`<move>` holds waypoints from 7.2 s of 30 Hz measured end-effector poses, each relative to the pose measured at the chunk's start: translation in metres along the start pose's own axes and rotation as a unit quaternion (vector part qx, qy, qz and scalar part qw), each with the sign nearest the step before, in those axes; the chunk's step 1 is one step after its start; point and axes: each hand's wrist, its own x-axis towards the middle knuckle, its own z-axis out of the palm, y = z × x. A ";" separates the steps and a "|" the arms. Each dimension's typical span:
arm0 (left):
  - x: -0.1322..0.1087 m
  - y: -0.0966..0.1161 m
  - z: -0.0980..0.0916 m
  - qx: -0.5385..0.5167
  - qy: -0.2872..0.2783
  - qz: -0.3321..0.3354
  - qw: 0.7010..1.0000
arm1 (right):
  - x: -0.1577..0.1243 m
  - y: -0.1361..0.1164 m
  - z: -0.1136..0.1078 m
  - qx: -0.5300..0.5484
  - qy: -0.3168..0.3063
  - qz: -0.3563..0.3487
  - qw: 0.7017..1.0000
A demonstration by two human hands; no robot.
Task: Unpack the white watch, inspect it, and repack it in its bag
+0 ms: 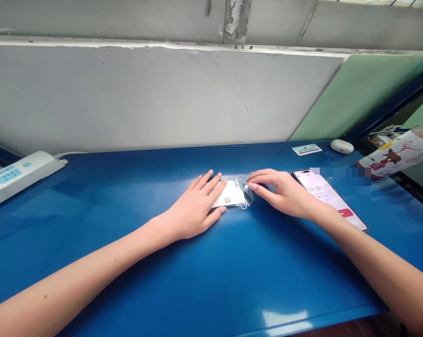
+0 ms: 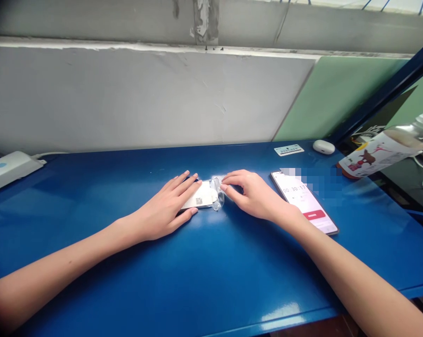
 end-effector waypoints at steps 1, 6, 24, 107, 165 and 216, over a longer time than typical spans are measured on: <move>0.000 0.000 0.000 -0.002 0.003 0.002 1.000 | 0.000 -0.002 0.001 0.012 -0.007 -0.014 1.000; 0.000 0.000 0.001 -0.006 0.010 0.003 1.000 | -0.003 -0.008 0.009 0.023 -0.020 -0.064 0.998; 0.000 0.000 0.002 -0.021 0.016 0.004 1.000 | -0.006 -0.004 0.026 -0.023 0.021 -0.133 0.991; -0.002 -0.003 0.004 -0.086 0.055 0.022 0.995 | 0.002 0.004 0.003 -0.004 0.149 -0.200 0.968; -0.002 0.000 0.002 -0.085 0.069 0.016 0.994 | -0.005 0.005 0.014 -0.099 -0.117 -0.097 0.983; -0.002 0.000 0.004 -0.020 0.034 0.007 0.999 | -0.004 0.012 0.012 -0.090 -0.139 -0.066 0.984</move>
